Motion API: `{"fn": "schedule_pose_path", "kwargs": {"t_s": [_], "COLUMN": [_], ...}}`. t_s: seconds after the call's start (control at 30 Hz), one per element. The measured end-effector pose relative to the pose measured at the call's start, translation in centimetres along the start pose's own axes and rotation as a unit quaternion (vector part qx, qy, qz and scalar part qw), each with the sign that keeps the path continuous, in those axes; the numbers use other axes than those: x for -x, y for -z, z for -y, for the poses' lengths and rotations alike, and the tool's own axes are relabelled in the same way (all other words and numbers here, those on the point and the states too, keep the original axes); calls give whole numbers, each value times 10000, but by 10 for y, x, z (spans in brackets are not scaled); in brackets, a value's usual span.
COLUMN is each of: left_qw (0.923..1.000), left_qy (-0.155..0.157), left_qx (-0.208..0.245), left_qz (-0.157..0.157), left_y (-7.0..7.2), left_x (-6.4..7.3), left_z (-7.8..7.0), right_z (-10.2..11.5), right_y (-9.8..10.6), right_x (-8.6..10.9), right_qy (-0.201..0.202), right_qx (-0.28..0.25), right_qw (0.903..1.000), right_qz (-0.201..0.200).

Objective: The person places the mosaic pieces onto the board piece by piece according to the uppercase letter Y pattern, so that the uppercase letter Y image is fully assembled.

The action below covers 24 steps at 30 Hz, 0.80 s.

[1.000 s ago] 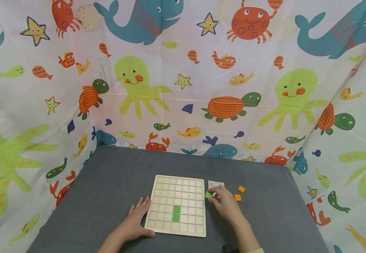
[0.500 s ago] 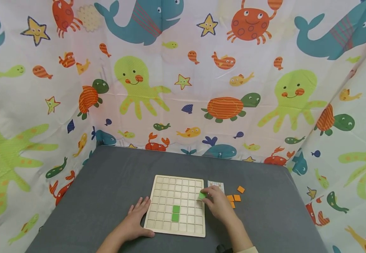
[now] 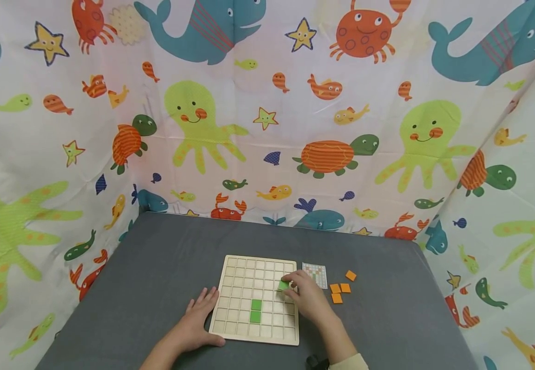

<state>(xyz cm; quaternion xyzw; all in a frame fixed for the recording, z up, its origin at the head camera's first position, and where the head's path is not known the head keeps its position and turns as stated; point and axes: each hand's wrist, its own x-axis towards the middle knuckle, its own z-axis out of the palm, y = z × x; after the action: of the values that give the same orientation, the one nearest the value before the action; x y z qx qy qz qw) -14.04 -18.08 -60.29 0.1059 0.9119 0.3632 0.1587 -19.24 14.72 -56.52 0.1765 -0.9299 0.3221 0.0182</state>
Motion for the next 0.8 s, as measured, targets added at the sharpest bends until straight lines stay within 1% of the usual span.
{"fn": "schedule_pose_path", "kwargs": {"t_s": [0.2, 0.4, 0.63, 0.8], "left_qw": [10000, 9999, 9998, 9999], "left_qy": [-41, -60, -142, -116], "left_qx": [-89, -86, -102, -109], "left_qz": [-1, -16, -4, -14], "left_y": [-1, -1, -2, -1], "left_x": [-1, 0, -1, 0], "left_z": [2, 2, 1, 2], "right_z": [8, 12, 14, 19], "right_y": [-4, -8, -13, -19], "right_x": [-5, -8, -8, -12], "right_qy": [12, 21, 75, 142], "right_qx": [-82, -58, -160, -162], "right_qw": [9998, 9997, 9995, 9993], "right_qz": [171, 236, 258, 309]}}
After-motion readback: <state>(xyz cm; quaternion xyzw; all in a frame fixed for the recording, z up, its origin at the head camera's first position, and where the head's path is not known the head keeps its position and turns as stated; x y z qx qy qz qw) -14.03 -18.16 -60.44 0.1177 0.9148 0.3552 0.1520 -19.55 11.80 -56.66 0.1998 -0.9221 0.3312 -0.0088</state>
